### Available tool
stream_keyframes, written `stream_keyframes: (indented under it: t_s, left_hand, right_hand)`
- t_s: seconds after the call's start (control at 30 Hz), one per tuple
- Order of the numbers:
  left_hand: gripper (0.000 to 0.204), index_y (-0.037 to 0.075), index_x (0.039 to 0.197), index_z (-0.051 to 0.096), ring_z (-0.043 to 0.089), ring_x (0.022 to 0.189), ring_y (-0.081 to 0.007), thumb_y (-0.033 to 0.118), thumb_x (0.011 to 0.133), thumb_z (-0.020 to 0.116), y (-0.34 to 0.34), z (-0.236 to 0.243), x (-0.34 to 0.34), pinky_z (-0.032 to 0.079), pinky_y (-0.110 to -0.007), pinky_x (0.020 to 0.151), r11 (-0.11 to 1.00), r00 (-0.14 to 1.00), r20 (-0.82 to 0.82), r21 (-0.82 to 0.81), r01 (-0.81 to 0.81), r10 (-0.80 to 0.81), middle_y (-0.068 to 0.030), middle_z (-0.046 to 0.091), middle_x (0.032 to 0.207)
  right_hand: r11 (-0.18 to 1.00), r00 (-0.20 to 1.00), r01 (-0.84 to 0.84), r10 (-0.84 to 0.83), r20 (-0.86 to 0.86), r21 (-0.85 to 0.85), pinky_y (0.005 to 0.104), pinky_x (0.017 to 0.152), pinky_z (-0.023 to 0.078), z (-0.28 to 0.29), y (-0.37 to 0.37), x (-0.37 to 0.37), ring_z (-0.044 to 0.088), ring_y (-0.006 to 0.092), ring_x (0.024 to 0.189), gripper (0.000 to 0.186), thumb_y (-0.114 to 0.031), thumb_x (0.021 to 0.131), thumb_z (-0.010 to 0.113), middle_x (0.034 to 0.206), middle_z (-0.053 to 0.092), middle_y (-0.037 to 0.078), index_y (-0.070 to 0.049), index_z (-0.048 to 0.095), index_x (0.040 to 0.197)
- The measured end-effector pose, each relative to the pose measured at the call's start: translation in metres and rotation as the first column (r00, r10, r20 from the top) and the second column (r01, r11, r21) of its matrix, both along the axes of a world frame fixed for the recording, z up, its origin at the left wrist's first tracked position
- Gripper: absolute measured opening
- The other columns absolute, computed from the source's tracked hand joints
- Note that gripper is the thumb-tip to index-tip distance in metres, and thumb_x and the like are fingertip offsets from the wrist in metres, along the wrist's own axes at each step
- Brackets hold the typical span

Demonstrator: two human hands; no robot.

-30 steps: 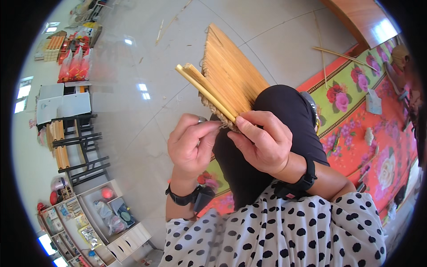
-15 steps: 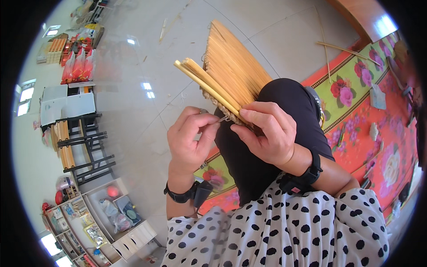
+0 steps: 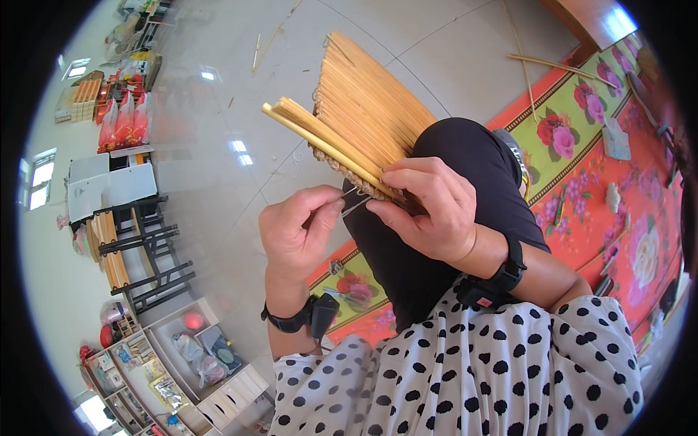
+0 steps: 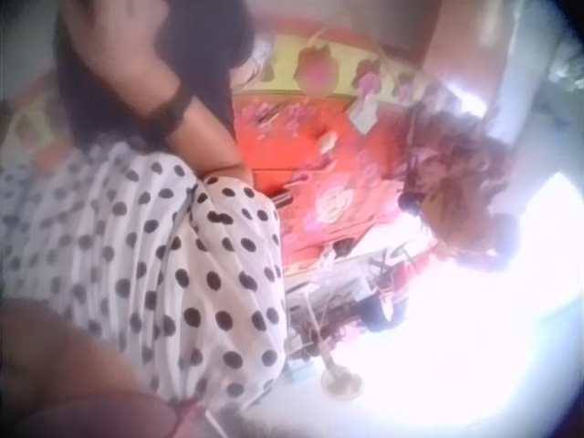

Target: The person sits on a floral mat and weaves a bamboo mat by threading white string through the ends of bamboo strips using a needle. They repeatedly pull the string through the strips and adjust the mat's position.

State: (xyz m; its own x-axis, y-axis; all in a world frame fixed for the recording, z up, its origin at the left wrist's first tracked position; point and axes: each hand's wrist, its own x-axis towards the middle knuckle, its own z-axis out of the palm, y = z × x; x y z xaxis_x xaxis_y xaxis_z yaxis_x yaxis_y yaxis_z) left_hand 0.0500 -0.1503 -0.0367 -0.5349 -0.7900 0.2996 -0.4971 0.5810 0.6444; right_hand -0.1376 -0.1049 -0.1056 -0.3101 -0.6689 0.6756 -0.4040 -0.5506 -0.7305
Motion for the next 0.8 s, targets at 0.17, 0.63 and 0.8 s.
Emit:
stream_keyframes:
  t_s: [0.17, 0.63, 0.8]
  left_hand:
    - [0.011, 0.003, 0.096, 0.068, 0.06, 0.056, -0.0129, -0.003, 0.087, 0.07, 0.0, 0.001, 0.002, 0.046, -0.025, 0.053, 0.998, 1.0, -0.019, 0.055, -0.004, 0.005, -0.0069, 0.067, 0.07]
    - [0.007, -0.002, 0.096, 0.065, 0.049, 0.058, -0.0073, -0.007, 0.091, 0.065, 0.002, -0.025, -0.001, 0.038, -0.022, 0.053, 0.999, 0.984, -0.179, 0.04, -0.011, 0.018, -0.0025, 0.058, 0.07]
    - [0.011, -0.001, 0.097, 0.065, 0.053, 0.057, -0.0126, -0.008, 0.088, 0.066, 0.002, -0.028, -0.004, 0.04, -0.024, 0.053, 0.999, 0.977, -0.21, 0.04, -0.024, 0.032, -0.0069, 0.06, 0.069]
  right_hand:
    - [1.0, 1.0, 0.013, -0.013, -0.022, -0.015, 0.0302, 0.056, 0.052, 0.001, 0.001, 0.002, 0.064, 0.0218, 0.068, 0.042, -0.008, 0.063, 0.087, 0.089, 0.067, 0.007, -0.005, 0.07, 0.102]
    - [0.994, 0.999, 0.013, -0.016, -0.028, -0.112, 0.0294, 0.055, 0.052, -0.005, -0.005, 0.001, 0.065, 0.0203, 0.069, 0.04, -0.007, 0.063, 0.087, 0.088, 0.068, 0.007, -0.004, 0.073, 0.101]
    - [0.992, 0.999, 0.021, -0.026, -0.034, -0.128, 0.0294, 0.056, 0.052, -0.008, -0.006, 0.002, 0.066, 0.0207, 0.069, 0.04, -0.007, 0.064, 0.087, 0.088, 0.068, 0.007, -0.004, 0.074, 0.102]
